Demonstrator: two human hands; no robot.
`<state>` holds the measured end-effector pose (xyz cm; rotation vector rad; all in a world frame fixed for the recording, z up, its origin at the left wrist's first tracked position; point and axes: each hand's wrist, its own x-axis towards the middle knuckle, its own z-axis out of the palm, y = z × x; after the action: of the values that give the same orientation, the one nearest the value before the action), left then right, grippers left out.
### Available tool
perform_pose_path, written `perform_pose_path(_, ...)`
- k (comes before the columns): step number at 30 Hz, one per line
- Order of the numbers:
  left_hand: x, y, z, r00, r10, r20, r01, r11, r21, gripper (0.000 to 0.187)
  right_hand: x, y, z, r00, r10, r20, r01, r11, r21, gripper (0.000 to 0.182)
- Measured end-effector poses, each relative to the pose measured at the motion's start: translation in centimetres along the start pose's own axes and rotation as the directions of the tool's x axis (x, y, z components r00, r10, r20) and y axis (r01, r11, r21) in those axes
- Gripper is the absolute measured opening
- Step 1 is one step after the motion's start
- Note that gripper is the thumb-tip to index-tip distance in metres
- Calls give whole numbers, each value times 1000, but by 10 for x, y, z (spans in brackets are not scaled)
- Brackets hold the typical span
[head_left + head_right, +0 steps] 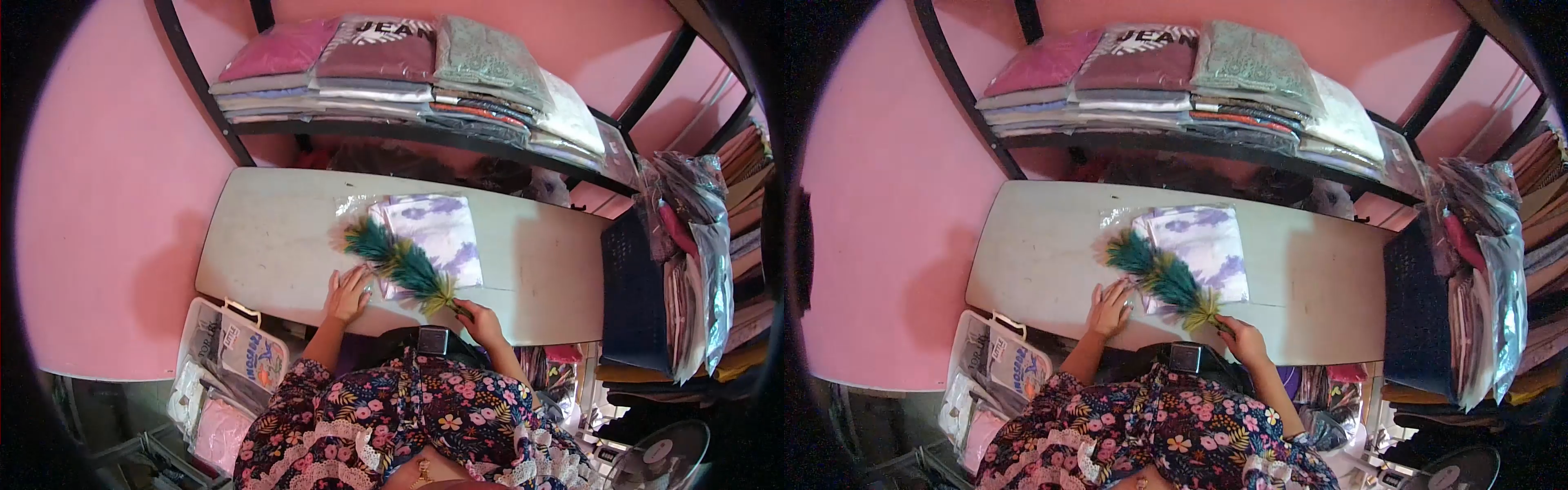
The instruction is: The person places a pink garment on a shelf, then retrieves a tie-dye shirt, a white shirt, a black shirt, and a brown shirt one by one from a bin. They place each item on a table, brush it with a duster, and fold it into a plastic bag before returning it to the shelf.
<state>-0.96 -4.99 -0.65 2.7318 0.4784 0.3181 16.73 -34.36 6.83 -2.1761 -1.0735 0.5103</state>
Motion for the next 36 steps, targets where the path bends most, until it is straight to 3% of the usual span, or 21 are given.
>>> perform_pose_path(3,-2,3,-8,1000,-10,15,11,1000,-28,48,0,2,-9,971,128,-202,-144,988,-63,35)
perform_pose_path(4,-2,2,-7,1000,-10,22,11,999,-30,49,2,4,-11,950,189,-250,-192,981,11,35)
perform_pose_path(6,-1,1,-7,1000,-12,7,13,999,-51,51,6,7,-11,904,183,-387,-186,982,30,35)
perform_pose_path(10,-6,3,-10,1000,-27,11,28,996,-80,55,4,1,-4,903,251,-349,-231,968,100,35)
perform_pose_path(12,-7,3,-10,1000,-24,9,24,997,-69,56,2,2,2,958,98,-268,-86,995,57,35)
perform_pose_path(14,-8,2,-9,1000,-15,-1,15,998,-53,57,-4,2,4,976,74,-207,-63,996,59,34)
perform_pose_path(16,-6,-1,-6,1000,1,-26,-2,1000,-30,58,-2,-10,-4,977,125,-171,-144,984,-104,33)
perform_pose_path(18,-6,-3,-6,1000,-3,-31,2,999,-34,57,-3,-5,-3,963,126,-236,-146,987,-69,34)
perform_pose_path(20,-6,-2,-4,999,-33,3,33,998,-60,56,1,5,-5,877,224,-426,-244,970,8,34)
perform_pose_path(22,-11,0,-10,999,-43,10,43,997,-70,57,-1,1,-7,863,245,-441,-276,961,-7,35)
perform_pose_path(25,-8,0,-8,1000,-20,-6,20,997,-69,57,2,4,-6,889,204,-409,-228,974,-9,34)
perform_pose_path(27,-9,1,-6,999,-24,-37,22,998,-56,56,-1,2,3,956,64,-286,-73,997,-20,34)
perform_pose_path(30,-9,5,-9,999,-20,-37,18,998,-52,55,-6,-12,1,981,99,-165,-114,990,-85,34)
perform_pose_path(36,-8,4,-8,999,-15,-47,13,999,-48,54,-4,2,-8,882,196,-429,-257,962,-89,34)
